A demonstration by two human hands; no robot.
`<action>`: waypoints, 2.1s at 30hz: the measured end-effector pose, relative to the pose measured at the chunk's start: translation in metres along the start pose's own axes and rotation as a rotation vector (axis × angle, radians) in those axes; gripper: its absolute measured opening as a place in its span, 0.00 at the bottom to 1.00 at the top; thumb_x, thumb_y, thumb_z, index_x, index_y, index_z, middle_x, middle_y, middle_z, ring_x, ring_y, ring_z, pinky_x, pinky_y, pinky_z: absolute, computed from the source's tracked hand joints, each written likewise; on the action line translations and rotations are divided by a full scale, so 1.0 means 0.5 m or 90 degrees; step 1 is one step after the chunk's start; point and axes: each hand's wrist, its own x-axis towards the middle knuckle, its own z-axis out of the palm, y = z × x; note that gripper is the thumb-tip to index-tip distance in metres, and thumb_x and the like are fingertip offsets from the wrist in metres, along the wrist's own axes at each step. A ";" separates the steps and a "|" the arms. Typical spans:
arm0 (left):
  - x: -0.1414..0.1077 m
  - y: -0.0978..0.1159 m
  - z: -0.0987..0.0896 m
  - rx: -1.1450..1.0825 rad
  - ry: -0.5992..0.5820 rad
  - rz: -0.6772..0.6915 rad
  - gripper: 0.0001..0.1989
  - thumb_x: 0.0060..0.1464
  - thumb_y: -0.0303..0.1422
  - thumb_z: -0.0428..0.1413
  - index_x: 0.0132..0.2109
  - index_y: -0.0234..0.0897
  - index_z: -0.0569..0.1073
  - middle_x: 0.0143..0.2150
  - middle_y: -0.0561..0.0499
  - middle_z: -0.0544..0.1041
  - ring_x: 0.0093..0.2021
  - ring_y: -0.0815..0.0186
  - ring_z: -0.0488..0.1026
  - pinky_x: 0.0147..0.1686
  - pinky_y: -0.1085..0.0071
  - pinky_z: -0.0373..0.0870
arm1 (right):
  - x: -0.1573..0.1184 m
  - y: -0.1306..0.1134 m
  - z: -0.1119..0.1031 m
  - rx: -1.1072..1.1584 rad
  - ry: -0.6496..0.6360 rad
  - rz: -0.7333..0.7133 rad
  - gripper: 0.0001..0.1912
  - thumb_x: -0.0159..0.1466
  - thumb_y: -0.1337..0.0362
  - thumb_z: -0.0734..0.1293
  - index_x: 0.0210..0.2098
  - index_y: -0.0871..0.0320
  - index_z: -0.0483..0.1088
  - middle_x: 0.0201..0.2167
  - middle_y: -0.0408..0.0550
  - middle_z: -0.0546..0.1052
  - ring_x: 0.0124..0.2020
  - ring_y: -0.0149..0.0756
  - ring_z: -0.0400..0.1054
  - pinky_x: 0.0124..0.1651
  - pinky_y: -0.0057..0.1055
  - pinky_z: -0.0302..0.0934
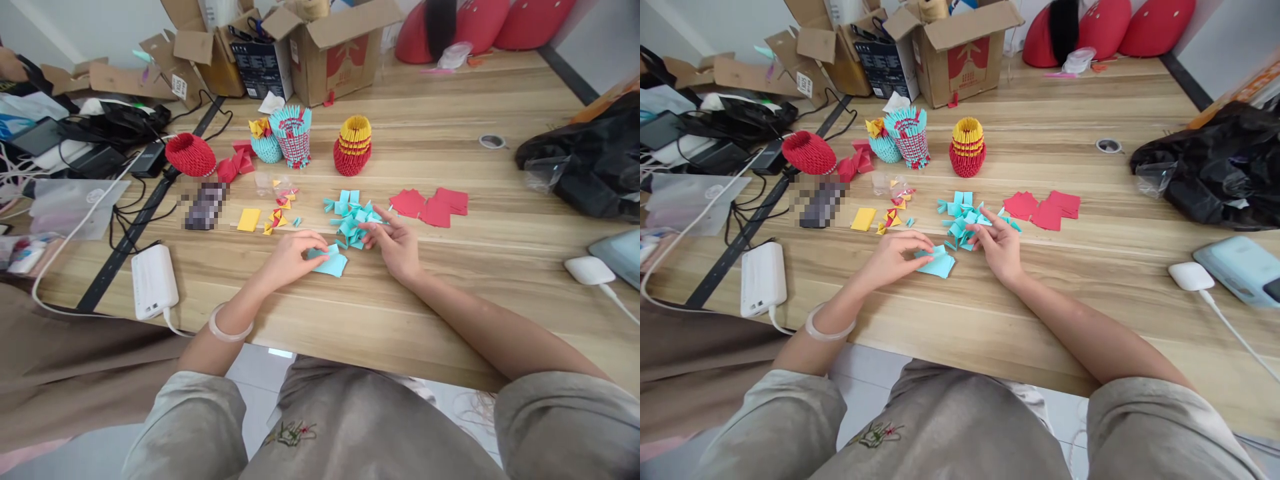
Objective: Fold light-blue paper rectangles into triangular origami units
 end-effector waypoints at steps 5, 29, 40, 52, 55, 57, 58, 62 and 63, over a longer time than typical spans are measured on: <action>0.000 -0.001 0.009 -0.072 0.114 -0.046 0.08 0.53 0.36 0.59 0.34 0.36 0.79 0.37 0.46 0.81 0.39 0.63 0.77 0.43 0.67 0.73 | -0.014 -0.008 0.002 -0.017 0.021 -0.053 0.19 0.57 0.57 0.70 0.45 0.57 0.70 0.26 0.42 0.78 0.20 0.26 0.67 0.22 0.26 0.63; -0.014 0.034 0.057 -0.253 0.096 -0.125 0.08 0.51 0.36 0.61 0.31 0.35 0.78 0.33 0.48 0.79 0.35 0.65 0.75 0.37 0.70 0.72 | -0.065 -0.035 0.031 -0.009 -0.270 0.180 0.19 0.51 0.51 0.73 0.26 0.61 0.70 0.13 0.39 0.69 0.13 0.22 0.59 0.15 0.20 0.53; -0.017 0.043 0.073 -0.353 0.180 -0.230 0.13 0.44 0.34 0.65 0.38 0.33 0.78 0.31 0.49 0.79 0.30 0.68 0.75 0.34 0.72 0.75 | -0.064 -0.035 0.028 0.019 -0.266 0.187 0.18 0.55 0.51 0.71 0.27 0.62 0.71 0.14 0.39 0.70 0.14 0.23 0.61 0.16 0.21 0.56; -0.018 0.037 0.071 -0.332 0.160 -0.173 0.10 0.46 0.30 0.64 0.40 0.37 0.81 0.33 0.50 0.81 0.32 0.68 0.75 0.35 0.71 0.75 | -0.064 -0.035 0.028 0.031 -0.258 0.180 0.17 0.55 0.52 0.71 0.26 0.61 0.71 0.13 0.39 0.70 0.13 0.24 0.63 0.15 0.21 0.56; -0.018 0.036 0.074 -0.338 0.172 -0.175 0.10 0.46 0.30 0.65 0.40 0.39 0.81 0.33 0.50 0.81 0.32 0.69 0.76 0.35 0.73 0.75 | -0.064 -0.036 0.028 0.035 -0.262 0.182 0.17 0.55 0.53 0.71 0.26 0.62 0.72 0.13 0.40 0.71 0.14 0.24 0.63 0.15 0.21 0.57; -0.019 0.036 0.076 -0.333 0.180 -0.182 0.10 0.46 0.31 0.65 0.39 0.39 0.81 0.33 0.50 0.81 0.32 0.69 0.76 0.34 0.72 0.75 | -0.064 -0.037 0.027 0.036 -0.266 0.185 0.17 0.55 0.53 0.71 0.27 0.62 0.72 0.13 0.40 0.71 0.14 0.24 0.64 0.16 0.21 0.57; -0.019 0.037 0.077 -0.329 0.183 -0.186 0.10 0.46 0.31 0.65 0.39 0.38 0.81 0.33 0.50 0.81 0.31 0.68 0.76 0.34 0.72 0.75 | -0.064 -0.038 0.027 0.035 -0.268 0.188 0.17 0.55 0.52 0.71 0.26 0.62 0.72 0.13 0.40 0.71 0.14 0.25 0.64 0.16 0.21 0.57; -0.018 0.037 0.077 -0.312 0.190 -0.194 0.10 0.45 0.33 0.65 0.38 0.38 0.81 0.32 0.50 0.81 0.30 0.67 0.76 0.32 0.71 0.76 | -0.064 -0.041 0.026 0.033 -0.269 0.193 0.17 0.55 0.52 0.71 0.25 0.62 0.72 0.13 0.40 0.71 0.13 0.24 0.63 0.16 0.21 0.58; -0.018 0.037 0.077 -0.305 0.191 -0.189 0.10 0.45 0.33 0.65 0.38 0.38 0.81 0.32 0.50 0.81 0.30 0.67 0.76 0.32 0.71 0.76 | -0.064 -0.041 0.026 0.035 -0.269 0.193 0.17 0.55 0.53 0.71 0.25 0.62 0.72 0.13 0.40 0.71 0.13 0.23 0.63 0.16 0.21 0.58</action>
